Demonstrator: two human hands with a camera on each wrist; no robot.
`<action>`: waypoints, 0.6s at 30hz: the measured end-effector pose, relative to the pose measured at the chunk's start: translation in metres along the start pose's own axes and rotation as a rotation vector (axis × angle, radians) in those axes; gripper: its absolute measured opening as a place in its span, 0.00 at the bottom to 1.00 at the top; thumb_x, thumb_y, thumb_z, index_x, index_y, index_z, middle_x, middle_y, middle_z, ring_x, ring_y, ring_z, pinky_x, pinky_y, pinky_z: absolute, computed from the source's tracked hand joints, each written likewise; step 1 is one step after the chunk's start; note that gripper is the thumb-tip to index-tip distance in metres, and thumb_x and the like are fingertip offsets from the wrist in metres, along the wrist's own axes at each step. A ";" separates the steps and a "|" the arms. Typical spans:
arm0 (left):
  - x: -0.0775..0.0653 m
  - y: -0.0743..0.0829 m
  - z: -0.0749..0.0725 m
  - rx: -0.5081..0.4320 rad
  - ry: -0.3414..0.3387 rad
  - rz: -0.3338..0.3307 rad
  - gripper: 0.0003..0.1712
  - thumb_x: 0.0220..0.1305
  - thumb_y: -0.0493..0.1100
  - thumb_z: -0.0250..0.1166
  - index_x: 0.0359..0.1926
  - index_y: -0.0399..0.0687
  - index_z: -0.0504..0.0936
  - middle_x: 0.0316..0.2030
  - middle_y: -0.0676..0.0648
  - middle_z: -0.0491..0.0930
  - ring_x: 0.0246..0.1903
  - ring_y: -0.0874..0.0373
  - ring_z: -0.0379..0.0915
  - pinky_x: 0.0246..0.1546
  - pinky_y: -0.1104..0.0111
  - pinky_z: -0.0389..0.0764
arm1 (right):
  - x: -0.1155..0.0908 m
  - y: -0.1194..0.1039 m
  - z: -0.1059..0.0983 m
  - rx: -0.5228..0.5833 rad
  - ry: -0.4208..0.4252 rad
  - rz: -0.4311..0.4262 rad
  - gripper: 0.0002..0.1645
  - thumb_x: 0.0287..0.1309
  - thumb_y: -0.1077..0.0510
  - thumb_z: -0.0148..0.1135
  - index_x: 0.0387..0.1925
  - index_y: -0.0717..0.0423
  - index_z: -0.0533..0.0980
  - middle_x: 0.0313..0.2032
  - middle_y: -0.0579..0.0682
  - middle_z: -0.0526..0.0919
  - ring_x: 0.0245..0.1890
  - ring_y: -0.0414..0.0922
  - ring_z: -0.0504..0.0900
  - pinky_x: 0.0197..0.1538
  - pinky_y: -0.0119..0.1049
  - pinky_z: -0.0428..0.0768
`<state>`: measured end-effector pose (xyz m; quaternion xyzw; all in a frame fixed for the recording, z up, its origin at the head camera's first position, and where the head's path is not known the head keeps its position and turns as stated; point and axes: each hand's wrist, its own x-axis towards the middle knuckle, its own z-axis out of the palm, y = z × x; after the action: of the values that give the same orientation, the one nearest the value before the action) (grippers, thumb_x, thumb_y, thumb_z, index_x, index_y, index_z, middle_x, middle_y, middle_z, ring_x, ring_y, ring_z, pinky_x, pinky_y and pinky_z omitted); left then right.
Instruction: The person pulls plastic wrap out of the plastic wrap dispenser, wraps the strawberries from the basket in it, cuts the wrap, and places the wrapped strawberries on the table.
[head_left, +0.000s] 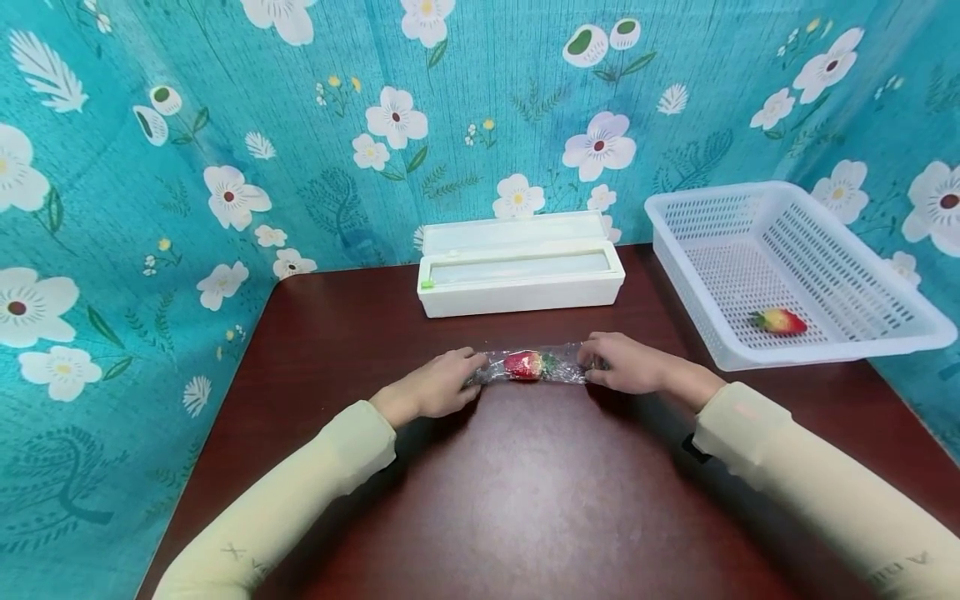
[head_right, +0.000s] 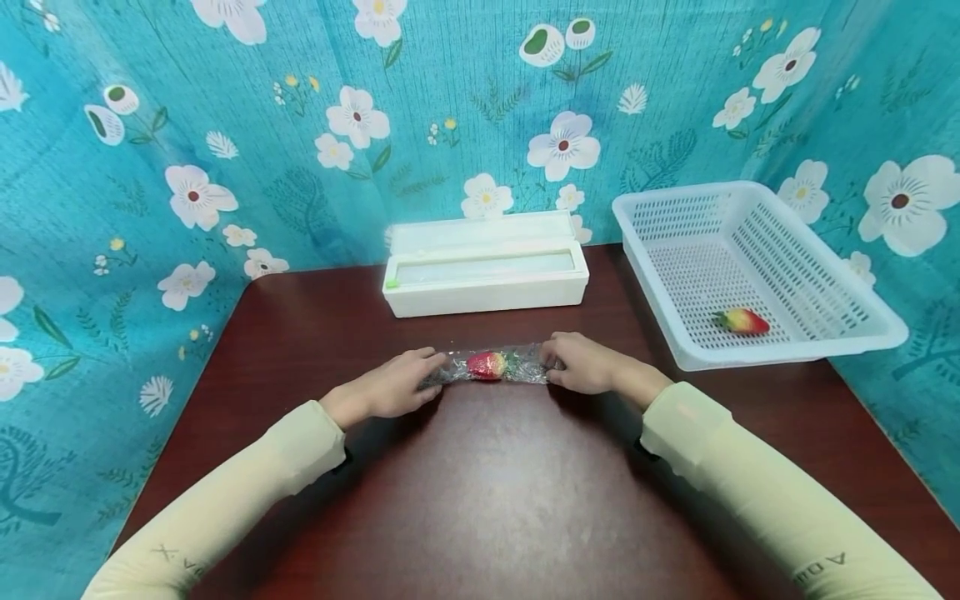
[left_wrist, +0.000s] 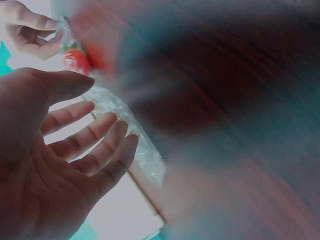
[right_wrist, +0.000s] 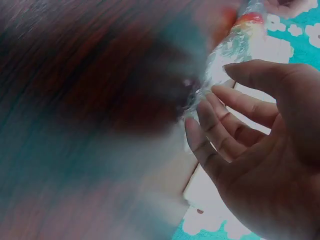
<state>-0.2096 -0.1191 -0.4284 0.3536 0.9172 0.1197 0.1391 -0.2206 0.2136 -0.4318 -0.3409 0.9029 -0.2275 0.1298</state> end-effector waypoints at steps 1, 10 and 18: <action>0.002 -0.001 0.002 -0.009 -0.006 -0.003 0.22 0.71 0.41 0.65 0.63 0.42 0.75 0.49 0.44 0.78 0.44 0.56 0.76 0.50 0.61 0.81 | 0.000 0.002 0.002 0.009 -0.005 0.011 0.11 0.63 0.66 0.65 0.46 0.64 0.82 0.41 0.54 0.81 0.41 0.49 0.81 0.47 0.47 0.80; -0.009 -0.014 0.003 0.032 -0.007 0.010 0.23 0.68 0.41 0.69 0.61 0.42 0.76 0.48 0.44 0.77 0.45 0.54 0.76 0.48 0.60 0.81 | -0.016 0.002 0.009 -0.129 0.041 0.028 0.16 0.55 0.62 0.72 0.47 0.55 0.80 0.39 0.49 0.76 0.34 0.43 0.74 0.35 0.40 0.75; -0.029 -0.031 0.002 0.114 0.075 0.025 0.15 0.61 0.33 0.72 0.48 0.40 0.83 0.42 0.45 0.77 0.41 0.54 0.77 0.44 0.61 0.82 | -0.030 0.009 0.009 -0.348 0.123 -0.020 0.12 0.52 0.67 0.71 0.28 0.49 0.77 0.31 0.44 0.72 0.29 0.42 0.70 0.31 0.38 0.73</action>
<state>-0.2073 -0.1613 -0.4349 0.3675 0.9227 0.0820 0.0830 -0.2002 0.2371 -0.4421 -0.3528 0.9313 -0.0895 0.0112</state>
